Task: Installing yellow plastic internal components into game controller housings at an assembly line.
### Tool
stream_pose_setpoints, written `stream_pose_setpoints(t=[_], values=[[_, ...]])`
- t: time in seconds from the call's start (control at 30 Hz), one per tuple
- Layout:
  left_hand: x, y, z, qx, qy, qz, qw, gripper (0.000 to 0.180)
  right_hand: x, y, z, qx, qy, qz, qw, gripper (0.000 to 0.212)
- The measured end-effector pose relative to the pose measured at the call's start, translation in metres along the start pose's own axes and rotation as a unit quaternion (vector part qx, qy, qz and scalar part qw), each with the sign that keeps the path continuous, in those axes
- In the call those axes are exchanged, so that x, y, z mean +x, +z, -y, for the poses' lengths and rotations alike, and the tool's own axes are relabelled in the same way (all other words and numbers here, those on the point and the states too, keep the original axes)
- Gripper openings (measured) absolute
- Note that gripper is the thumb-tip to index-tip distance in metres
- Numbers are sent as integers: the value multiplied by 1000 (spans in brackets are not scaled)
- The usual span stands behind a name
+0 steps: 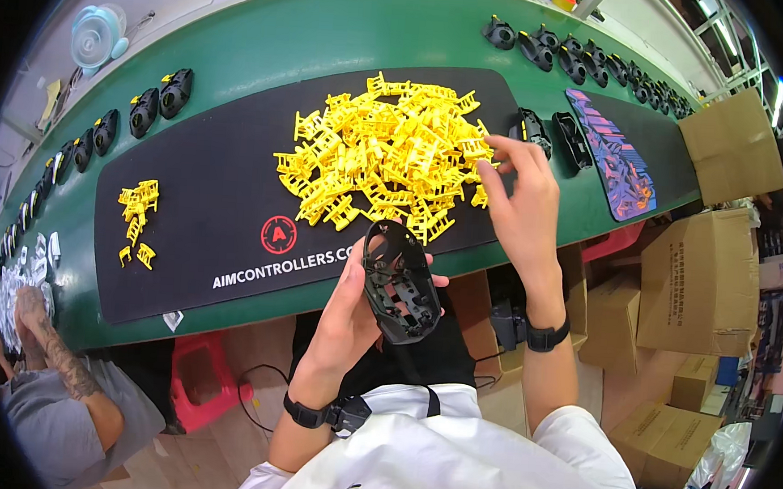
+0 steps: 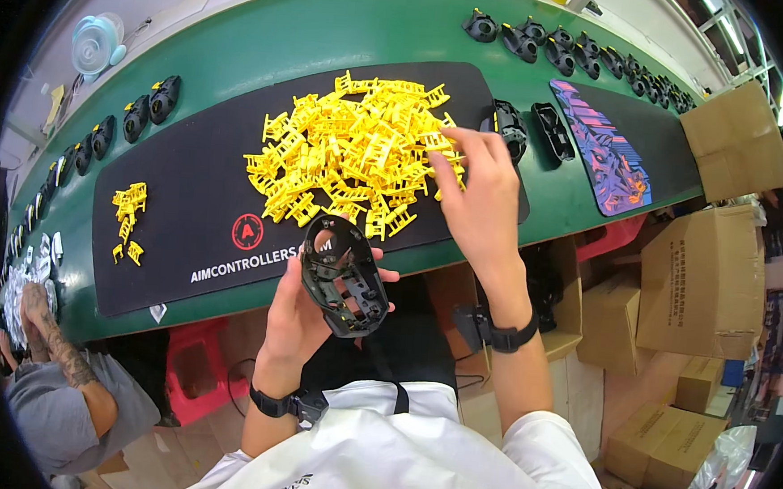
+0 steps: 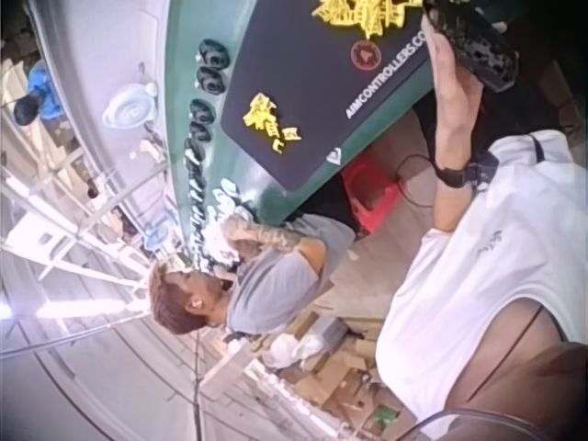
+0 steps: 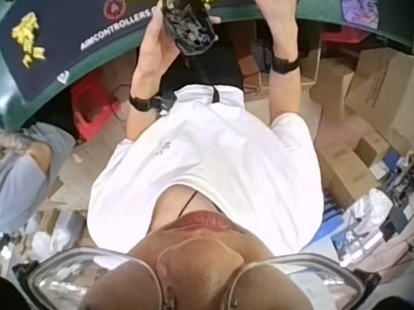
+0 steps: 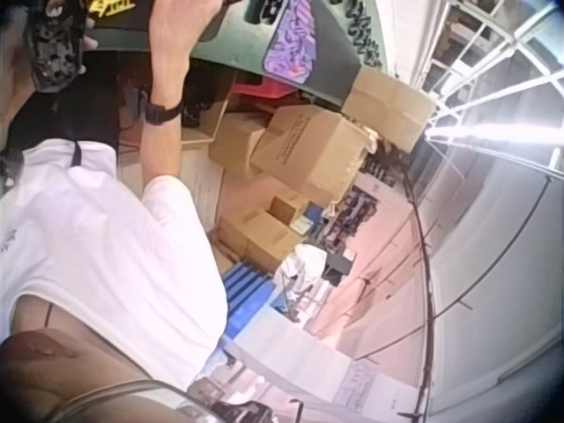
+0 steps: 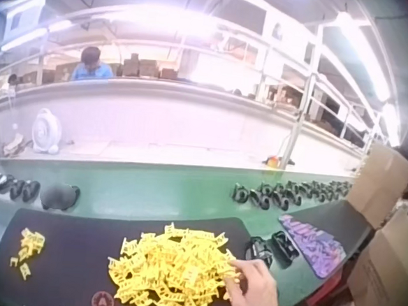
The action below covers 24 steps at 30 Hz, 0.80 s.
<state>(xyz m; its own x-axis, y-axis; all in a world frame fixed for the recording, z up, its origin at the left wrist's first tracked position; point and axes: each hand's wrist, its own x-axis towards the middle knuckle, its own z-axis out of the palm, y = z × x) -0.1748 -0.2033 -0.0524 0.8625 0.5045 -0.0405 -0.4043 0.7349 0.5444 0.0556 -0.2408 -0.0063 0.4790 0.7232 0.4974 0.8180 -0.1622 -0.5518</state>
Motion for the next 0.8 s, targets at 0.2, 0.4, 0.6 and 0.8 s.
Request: stream_pose_setpoints(t=[0.2, 0.4, 0.6, 0.8], values=[[-3, -7, -5, -19, 37, 24, 999, 68, 36, 44, -4, 27, -31, 55, 998, 17], [-14, -13, -13, 30, 35, -28, 999, 86, 45, 33, -10, 57, 67, 20, 996, 19], [-15, -8, -16, -111, 62, 15, 992, 69, 29, 9, 3, 223, 51, 5, 973, 15], [-17, -6, -13, -14, 91, 5, 996, 69, -26, -20, 59, 514, 158, 149, 830, 13]])
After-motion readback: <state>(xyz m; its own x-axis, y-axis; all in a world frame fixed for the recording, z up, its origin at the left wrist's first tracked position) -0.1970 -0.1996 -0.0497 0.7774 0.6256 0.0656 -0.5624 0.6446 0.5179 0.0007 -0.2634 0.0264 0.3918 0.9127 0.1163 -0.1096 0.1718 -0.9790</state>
